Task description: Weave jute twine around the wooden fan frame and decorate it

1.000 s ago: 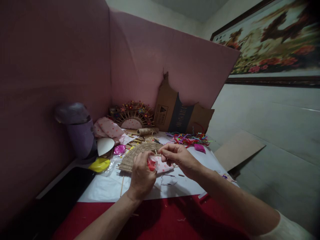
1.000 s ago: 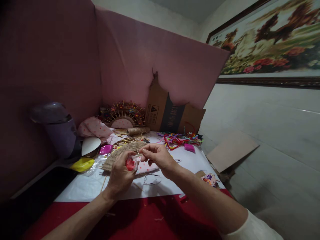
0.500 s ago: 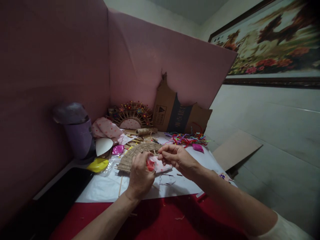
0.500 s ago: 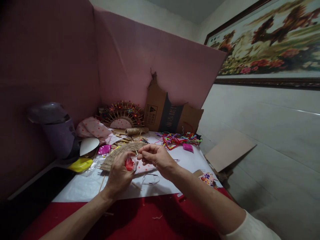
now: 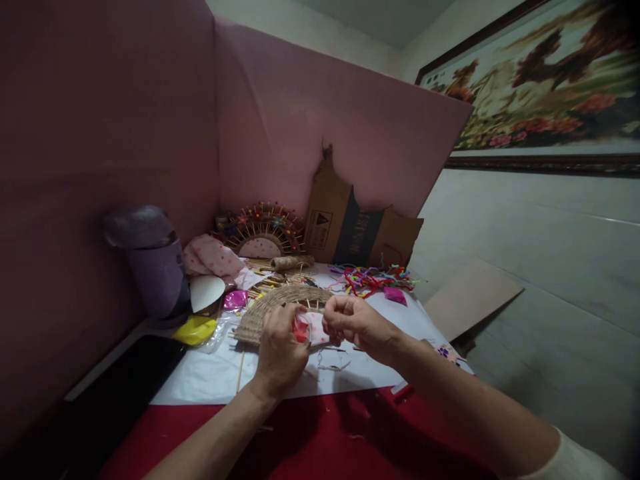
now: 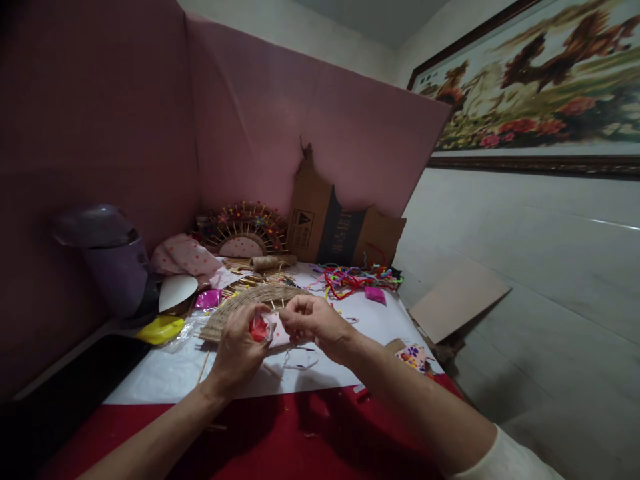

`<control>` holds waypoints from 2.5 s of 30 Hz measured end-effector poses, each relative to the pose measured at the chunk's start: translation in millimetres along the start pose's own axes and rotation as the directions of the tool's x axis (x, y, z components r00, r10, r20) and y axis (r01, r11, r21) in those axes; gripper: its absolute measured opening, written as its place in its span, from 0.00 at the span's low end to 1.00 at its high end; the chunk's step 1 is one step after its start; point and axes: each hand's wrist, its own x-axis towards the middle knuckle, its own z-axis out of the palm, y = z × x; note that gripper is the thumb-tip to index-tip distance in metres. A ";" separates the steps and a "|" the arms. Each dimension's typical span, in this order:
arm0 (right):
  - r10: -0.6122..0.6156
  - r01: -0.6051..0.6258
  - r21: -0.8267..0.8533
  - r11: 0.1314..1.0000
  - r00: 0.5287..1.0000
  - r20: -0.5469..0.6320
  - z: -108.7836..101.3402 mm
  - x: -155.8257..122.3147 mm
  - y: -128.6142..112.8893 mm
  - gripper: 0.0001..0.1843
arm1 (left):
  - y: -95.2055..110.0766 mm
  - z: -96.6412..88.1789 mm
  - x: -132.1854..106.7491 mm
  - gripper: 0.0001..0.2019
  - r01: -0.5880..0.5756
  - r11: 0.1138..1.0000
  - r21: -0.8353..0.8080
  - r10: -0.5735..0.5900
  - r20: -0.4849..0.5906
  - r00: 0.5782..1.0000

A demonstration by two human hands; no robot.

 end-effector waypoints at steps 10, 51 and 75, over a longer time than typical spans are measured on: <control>-0.015 0.014 0.012 1.000 0.998 0.056 1.9 -3.1 3.9 0.22 | -0.4 0.6 -0.5 0.09 -0.005 1.000 0.004 0.005 -0.002 1.000; 0.013 0.590 -0.793 0.150 0.801 0.598 117.8 119.0 -9.2 0.12 | -1.9 12.8 -8.7 0.11 -0.194 0.947 0.257 0.042 0.498 0.866; 0.049 0.584 -0.810 0.061 0.808 0.587 113.0 125.5 12.1 0.11 | -3.0 18.5 -7.0 0.23 -0.153 0.961 0.230 0.002 0.547 0.837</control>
